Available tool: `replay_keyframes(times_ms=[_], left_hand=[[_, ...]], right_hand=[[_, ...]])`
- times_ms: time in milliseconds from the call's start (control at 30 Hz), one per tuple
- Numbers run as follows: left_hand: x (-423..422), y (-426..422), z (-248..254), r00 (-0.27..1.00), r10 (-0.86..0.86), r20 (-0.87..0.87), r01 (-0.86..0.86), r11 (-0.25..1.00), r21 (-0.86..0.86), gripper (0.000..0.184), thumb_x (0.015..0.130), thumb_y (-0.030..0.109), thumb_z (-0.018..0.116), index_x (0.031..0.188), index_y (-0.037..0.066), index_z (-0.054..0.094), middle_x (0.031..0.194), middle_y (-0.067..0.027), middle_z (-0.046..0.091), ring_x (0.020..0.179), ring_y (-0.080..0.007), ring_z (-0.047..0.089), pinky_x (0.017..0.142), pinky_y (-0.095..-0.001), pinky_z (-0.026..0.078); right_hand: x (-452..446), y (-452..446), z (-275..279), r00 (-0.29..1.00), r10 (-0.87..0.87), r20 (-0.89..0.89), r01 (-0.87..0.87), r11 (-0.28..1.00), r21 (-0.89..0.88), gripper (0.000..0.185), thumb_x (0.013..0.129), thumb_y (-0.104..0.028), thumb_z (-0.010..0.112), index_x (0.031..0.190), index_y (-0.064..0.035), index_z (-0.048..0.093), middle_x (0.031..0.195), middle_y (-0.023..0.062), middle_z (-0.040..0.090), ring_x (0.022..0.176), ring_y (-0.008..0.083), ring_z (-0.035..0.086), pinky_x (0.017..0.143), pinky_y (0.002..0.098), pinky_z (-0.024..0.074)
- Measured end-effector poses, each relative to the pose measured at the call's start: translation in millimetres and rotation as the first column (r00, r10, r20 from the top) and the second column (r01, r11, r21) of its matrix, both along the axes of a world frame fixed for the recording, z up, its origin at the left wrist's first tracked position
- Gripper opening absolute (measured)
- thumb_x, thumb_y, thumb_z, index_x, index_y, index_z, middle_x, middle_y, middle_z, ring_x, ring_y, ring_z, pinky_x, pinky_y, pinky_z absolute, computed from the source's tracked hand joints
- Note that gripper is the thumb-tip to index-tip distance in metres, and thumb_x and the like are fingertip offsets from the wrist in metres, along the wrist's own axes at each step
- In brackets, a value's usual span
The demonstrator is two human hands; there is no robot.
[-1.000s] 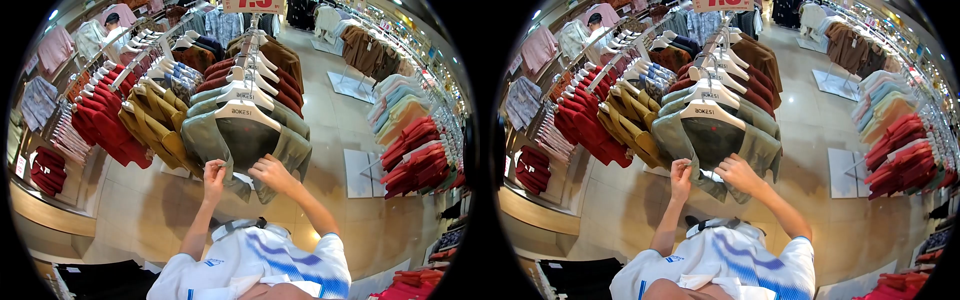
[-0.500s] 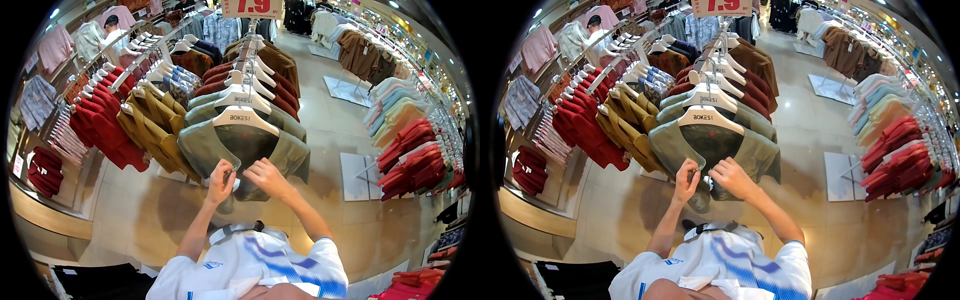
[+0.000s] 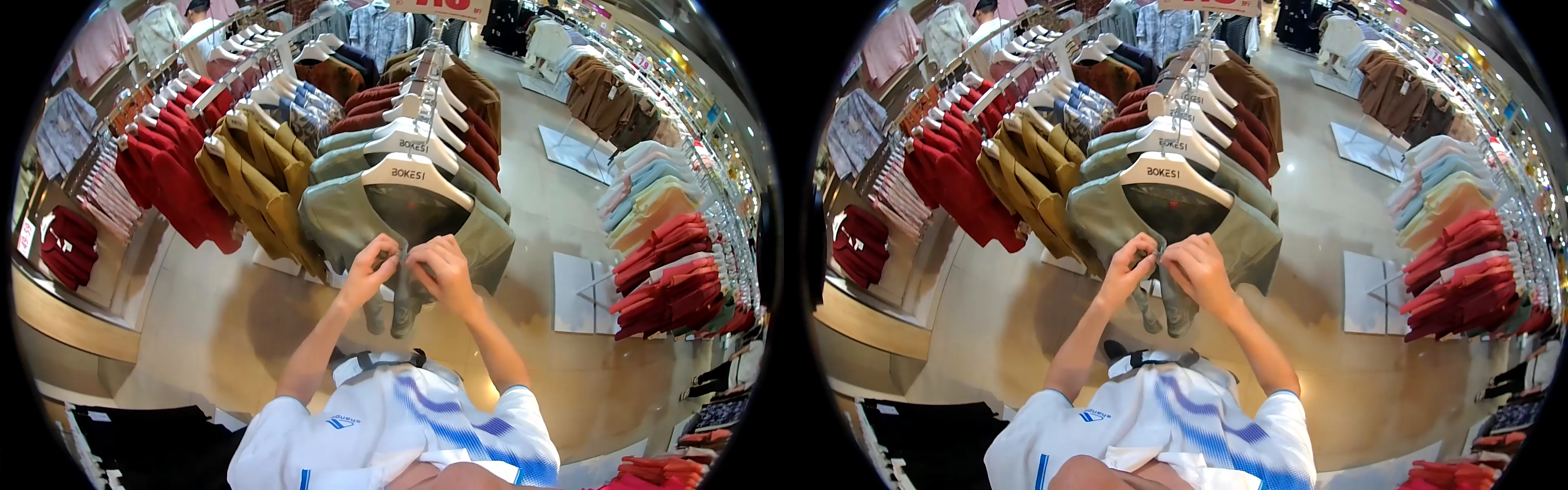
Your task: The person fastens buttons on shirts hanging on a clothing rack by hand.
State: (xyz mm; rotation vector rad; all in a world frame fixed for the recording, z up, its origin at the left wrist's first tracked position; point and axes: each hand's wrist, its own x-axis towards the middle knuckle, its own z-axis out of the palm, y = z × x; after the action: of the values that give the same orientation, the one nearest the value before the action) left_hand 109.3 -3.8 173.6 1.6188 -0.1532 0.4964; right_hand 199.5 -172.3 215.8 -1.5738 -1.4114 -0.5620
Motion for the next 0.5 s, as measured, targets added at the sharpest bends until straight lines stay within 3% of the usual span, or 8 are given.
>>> replay_keyframes(times_ms=[33, 200, 267, 500], left_hand=[[-2.4, -2.1, 11.8, 0.998, -0.013, -0.058, 0.014, 1.000, 0.018, 0.003, 0.095, 0.000, 0.056, 0.096, 0.001, 0.054, 0.098, -0.0009, 0.051, 0.090, -0.0083, 0.051, 0.076, -0.0246, 0.044], [1.5, 4.9, 11.0, 0.991, -0.077, -0.106, 0.055, 0.978, -0.199, 0.005, 0.097, 0.003, 0.056, 0.101, 0.002, 0.058, 0.100, -0.0004, 0.053, 0.092, -0.0076, 0.051, 0.083, -0.0222, 0.040], [-2.4, 4.2, 14.7, 0.991, -0.092, -0.101, 0.063, 0.965, -0.256, 0.005, 0.095, 0.001, 0.057, 0.100, 0.003, 0.058, 0.103, -0.0023, 0.055, 0.100, -0.0116, 0.052, 0.091, -0.0255, 0.039], [-6.2, 2.6, 15.0, 0.993, -0.089, -0.083, 0.068, 0.971, -0.228, 0.006, 0.096, 0.001, 0.057, 0.102, 0.002, 0.059, 0.105, -0.0025, 0.054, 0.099, -0.0108, 0.051, 0.087, -0.0230, 0.039]], right_hand=[[-1.9, 2.1, 4.3, 1.000, 0.021, -0.024, -0.021, 1.000, 0.021, 0.020, 0.071, 0.001, 0.075, 0.084, -0.0072, 0.063, 0.085, 0.0046, 0.066, 0.077, 0.0235, 0.061, 0.072, 0.0349, 0.0433], [0.5, 5.3, 1.7, 0.980, -0.026, -0.197, 0.026, 1.000, -0.002, 0.020, 0.072, 0.003, 0.074, 0.083, -0.0071, 0.061, 0.084, 0.0047, 0.067, 0.075, 0.0233, 0.060, 0.067, 0.0329, 0.0438], [-0.7, 5.7, 2.6, 0.975, -0.021, -0.222, 0.022, 1.000, 0.002, 0.020, 0.072, 0.004, 0.074, 0.084, -0.0072, 0.062, 0.084, 0.0047, 0.066, 0.074, 0.0232, 0.060, 0.066, 0.0328, 0.0444], [-1.8, 7.1, 3.4, 0.977, -0.025, -0.212, 0.029, 0.999, 0.014, 0.019, 0.073, 0.001, 0.075, 0.085, -0.0067, 0.062, 0.084, 0.0049, 0.066, 0.074, 0.0241, 0.059, 0.067, 0.0335, 0.0455]])
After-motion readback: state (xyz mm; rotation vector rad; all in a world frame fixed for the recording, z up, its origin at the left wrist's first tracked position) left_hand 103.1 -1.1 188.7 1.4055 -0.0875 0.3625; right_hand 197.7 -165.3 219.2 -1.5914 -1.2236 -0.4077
